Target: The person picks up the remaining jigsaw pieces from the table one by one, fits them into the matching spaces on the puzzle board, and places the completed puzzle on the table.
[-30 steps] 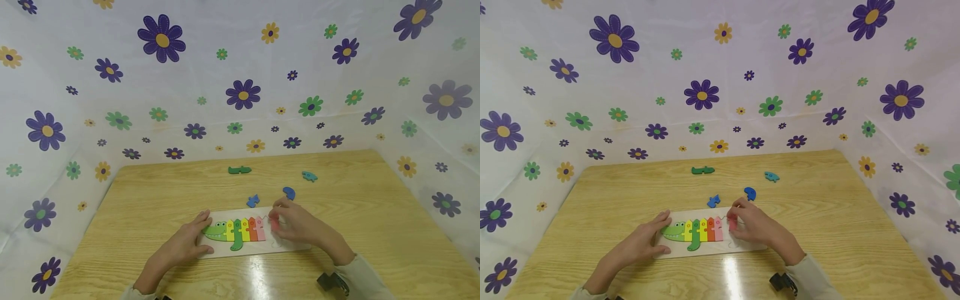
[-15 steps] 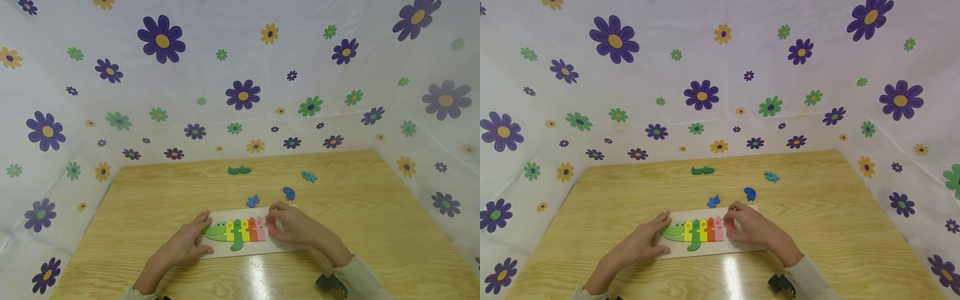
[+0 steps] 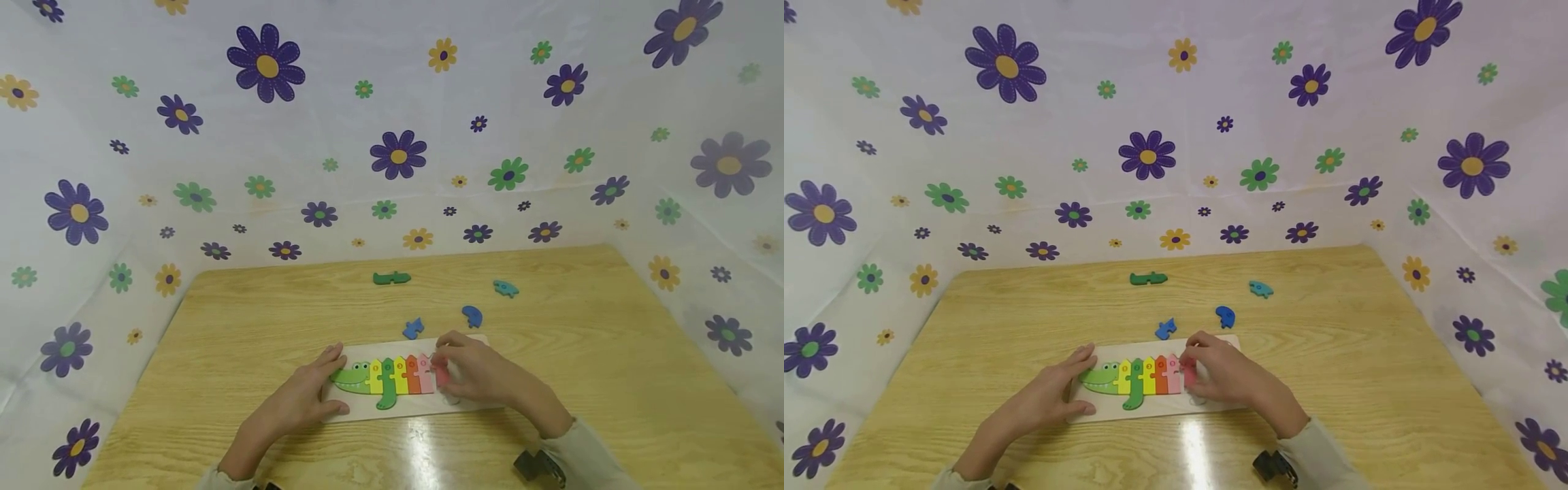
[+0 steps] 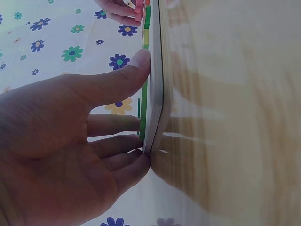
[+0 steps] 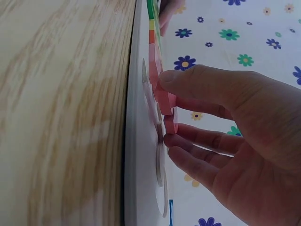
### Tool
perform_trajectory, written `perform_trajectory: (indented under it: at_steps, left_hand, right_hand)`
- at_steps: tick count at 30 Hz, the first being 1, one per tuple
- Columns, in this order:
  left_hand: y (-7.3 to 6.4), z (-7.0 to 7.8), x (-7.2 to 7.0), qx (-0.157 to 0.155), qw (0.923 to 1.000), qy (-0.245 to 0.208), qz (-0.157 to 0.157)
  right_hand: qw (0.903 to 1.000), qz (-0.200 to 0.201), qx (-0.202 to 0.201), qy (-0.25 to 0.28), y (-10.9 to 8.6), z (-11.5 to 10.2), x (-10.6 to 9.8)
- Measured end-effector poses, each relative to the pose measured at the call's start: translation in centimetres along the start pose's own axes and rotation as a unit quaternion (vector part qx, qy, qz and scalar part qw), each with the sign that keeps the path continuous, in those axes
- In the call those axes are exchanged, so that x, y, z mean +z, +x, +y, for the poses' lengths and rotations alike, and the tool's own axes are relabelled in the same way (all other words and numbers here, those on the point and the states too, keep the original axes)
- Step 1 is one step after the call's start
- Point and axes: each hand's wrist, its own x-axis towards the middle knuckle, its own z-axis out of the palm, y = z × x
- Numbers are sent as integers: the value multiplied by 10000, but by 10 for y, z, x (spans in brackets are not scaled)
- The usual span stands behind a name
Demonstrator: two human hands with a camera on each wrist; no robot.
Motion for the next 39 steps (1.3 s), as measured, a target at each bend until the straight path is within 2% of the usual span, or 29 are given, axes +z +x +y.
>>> perform_trajectory:
  at_steps: [5, 14, 21, 39]
  left_hand:
    - [0, 1, 0, 41, 10000, 12, -3]
    - [0, 1, -1, -66, 10000, 7, -36]
    - [-1, 1, 0, -23, 10000, -1, -57]
    - [0, 0, 0, -37, 9999, -56, -80]
  right_hand:
    - [10000, -7, 11, 23, -1, -1, 1]
    - [9999, -19, -104, -81, 1, -1, 2]
    - [9994, 15, -328, -85, 1, -3, 2]
    - [9993, -246, -78, -269, 3, -4, 6]
